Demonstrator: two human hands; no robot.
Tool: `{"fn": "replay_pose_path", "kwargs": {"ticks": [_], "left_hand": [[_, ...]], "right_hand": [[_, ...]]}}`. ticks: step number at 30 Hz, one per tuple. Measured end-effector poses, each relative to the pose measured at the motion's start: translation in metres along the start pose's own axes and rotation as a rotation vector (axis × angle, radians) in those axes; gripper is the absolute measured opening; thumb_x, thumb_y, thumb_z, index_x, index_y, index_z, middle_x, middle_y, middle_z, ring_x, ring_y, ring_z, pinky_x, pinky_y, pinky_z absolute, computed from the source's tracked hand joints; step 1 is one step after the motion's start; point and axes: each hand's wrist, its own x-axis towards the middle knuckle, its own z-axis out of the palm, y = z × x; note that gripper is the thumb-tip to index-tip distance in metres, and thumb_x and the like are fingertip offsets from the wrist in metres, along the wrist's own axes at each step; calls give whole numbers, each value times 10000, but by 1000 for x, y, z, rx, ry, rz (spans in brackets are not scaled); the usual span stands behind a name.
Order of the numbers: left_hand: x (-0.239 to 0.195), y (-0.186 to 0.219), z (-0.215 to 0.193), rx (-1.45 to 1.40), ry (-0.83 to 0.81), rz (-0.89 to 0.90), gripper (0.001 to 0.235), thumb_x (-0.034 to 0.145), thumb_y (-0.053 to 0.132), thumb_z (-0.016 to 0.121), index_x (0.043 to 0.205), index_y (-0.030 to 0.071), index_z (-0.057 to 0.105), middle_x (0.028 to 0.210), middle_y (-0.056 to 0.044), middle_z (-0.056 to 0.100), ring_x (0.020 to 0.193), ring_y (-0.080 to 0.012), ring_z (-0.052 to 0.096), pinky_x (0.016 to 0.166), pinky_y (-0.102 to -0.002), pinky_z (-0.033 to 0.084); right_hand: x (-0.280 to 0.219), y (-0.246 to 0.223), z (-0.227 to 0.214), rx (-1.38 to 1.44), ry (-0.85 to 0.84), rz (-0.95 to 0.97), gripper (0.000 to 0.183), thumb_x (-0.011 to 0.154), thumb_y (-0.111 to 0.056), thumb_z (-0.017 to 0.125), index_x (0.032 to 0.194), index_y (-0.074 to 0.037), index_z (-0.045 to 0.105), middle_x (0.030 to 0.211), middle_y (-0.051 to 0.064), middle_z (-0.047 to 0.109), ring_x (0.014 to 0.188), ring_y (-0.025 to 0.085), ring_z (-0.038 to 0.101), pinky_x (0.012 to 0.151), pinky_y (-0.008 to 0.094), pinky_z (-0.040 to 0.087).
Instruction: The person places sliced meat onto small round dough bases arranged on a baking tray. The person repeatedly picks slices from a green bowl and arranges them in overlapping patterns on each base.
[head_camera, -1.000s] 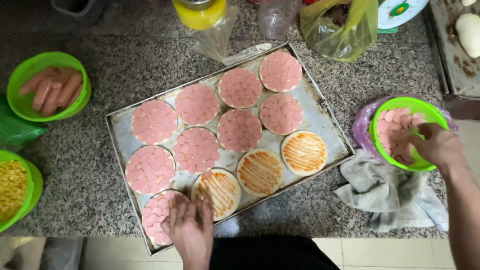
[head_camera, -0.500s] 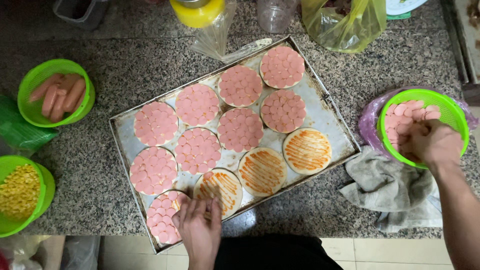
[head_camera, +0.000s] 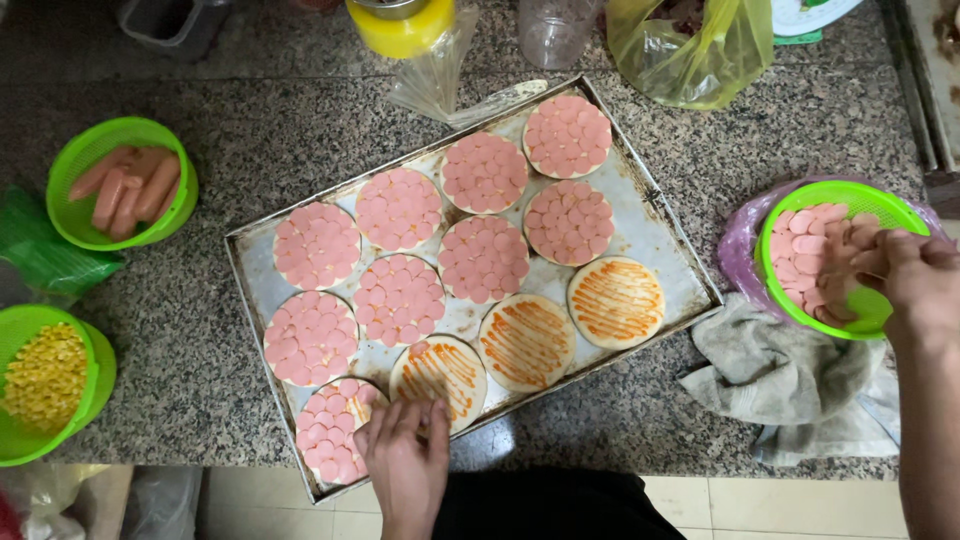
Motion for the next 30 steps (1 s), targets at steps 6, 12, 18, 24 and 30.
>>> {"fn": "replay_pose_path", "kwargs": {"ticks": [6,12,18,24,30], "left_hand": [[-3,0,-1,-7,1,-4,174,906,323,638,801,196,693,815,29,682,847,-241,596,809,-409,369],[4,9,-8,-76,-19,18,222,916,312,629,730,195,655,720,29,620,803,-232,577,776,-399,371],[27,36,-21,-430,-39,17,135,931,192,619,902,101,715,812,-54,700,763,-256,650,766,-386,475],[47,52,-53,-542,13,110,190,970,171,565,1022,23,672,1005,-132,649,990,-327,627,901,-401,475],[28,22,-70,-544,13,-56,206,878,174,718,1063,86,737,900,-156,665,892,-430,673,770,-501,549]], "right_hand": [[-10,-36,13,309,9,338,215,1216,-304,570,1005,-269,588,856,-97,652,701,14,667,682,287,656],[-98,-154,64,652,-417,587,85,1037,-330,588,1008,-406,566,978,-241,588,687,-126,515,606,62,368],[-220,-216,162,543,-860,454,124,981,-146,553,858,-134,551,755,-43,523,696,69,505,656,192,452],[-335,-259,228,539,-1109,808,340,951,-181,531,1214,8,633,1086,192,723,928,315,696,777,385,572],[-398,-284,241,319,-1047,638,392,898,7,619,1274,117,611,989,174,545,843,321,653,781,515,611]]}}
